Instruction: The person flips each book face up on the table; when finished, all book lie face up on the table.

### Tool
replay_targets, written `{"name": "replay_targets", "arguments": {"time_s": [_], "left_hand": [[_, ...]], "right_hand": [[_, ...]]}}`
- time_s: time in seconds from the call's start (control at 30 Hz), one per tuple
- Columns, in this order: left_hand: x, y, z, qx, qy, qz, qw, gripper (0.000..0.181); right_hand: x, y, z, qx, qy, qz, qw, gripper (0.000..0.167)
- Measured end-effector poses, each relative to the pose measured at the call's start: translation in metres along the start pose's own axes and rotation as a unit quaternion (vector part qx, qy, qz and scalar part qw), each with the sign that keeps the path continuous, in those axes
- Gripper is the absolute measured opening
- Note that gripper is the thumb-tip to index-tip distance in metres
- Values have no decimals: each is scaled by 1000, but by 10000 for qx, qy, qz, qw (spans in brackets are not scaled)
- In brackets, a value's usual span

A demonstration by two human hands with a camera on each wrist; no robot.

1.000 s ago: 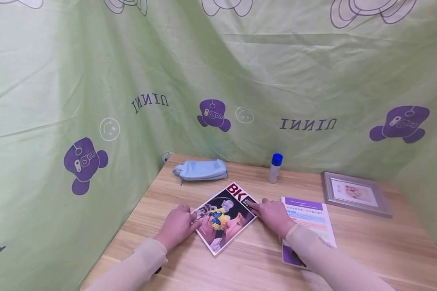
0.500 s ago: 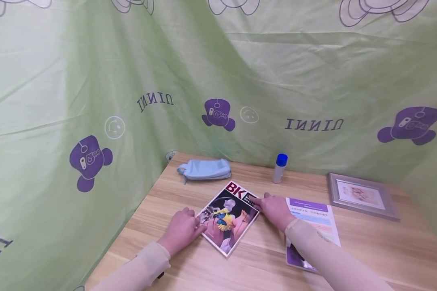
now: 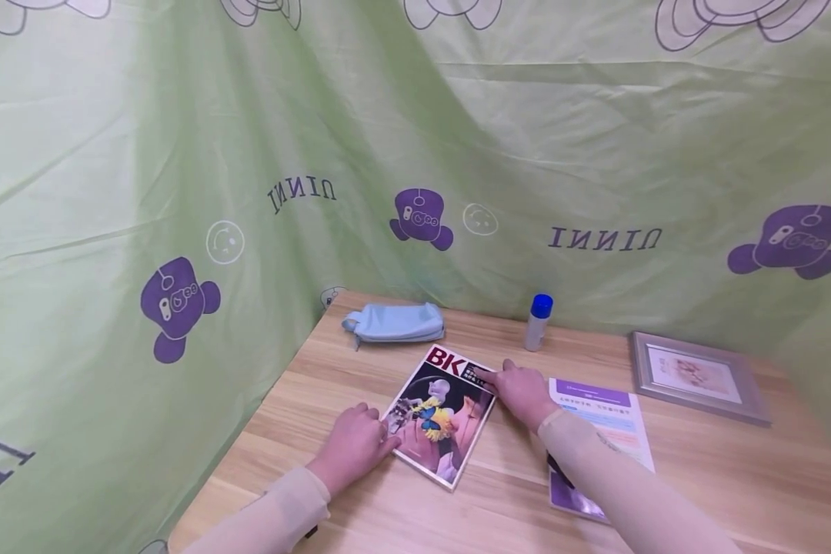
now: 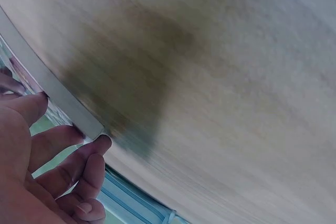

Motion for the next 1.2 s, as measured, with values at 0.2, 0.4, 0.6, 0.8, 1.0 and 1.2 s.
{"name": "replay_targets", "arguments": {"time_s": [0.2, 0.4, 0.6, 0.8, 1.0, 1.2], "left_hand": [[-3, -8, 6, -2, -109, -157, 9998, 34], [-5, -18, 10, -82, -49, -216, 9997, 32], [-6, -28, 10, 75, -167, -523, 9985, 38], [-9, -32, 9, 24, -160, -514, 9985, 36], [-8, -34, 8, -40, -71, -437, 9990, 33], [-8, -34, 11, -160, -37, -261, 9995, 33]], "right_hand": [[6, -1, -4, -9, 294, 16, 9996, 39], [12, -1, -6, 93, 228, 41, 9997, 38], [18, -1, -8, 294, 255, -11, 9992, 37], [22, -4, -13, 488, 364, -86, 9981, 39], [25, -6, -16, 552, 432, -81, 9975, 39], [29, -5, -16, 511, 398, 91, 9979, 39]]}}
Point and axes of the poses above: each hand's wrist, its own x-axis towards the middle knuckle, its own z-axis out of the back of the hand, y = z × x, the point moved 3 cm from there along x, towards the middle knuckle, and after that the axes turned 9 degrees about -y, right-handed, at the moved point
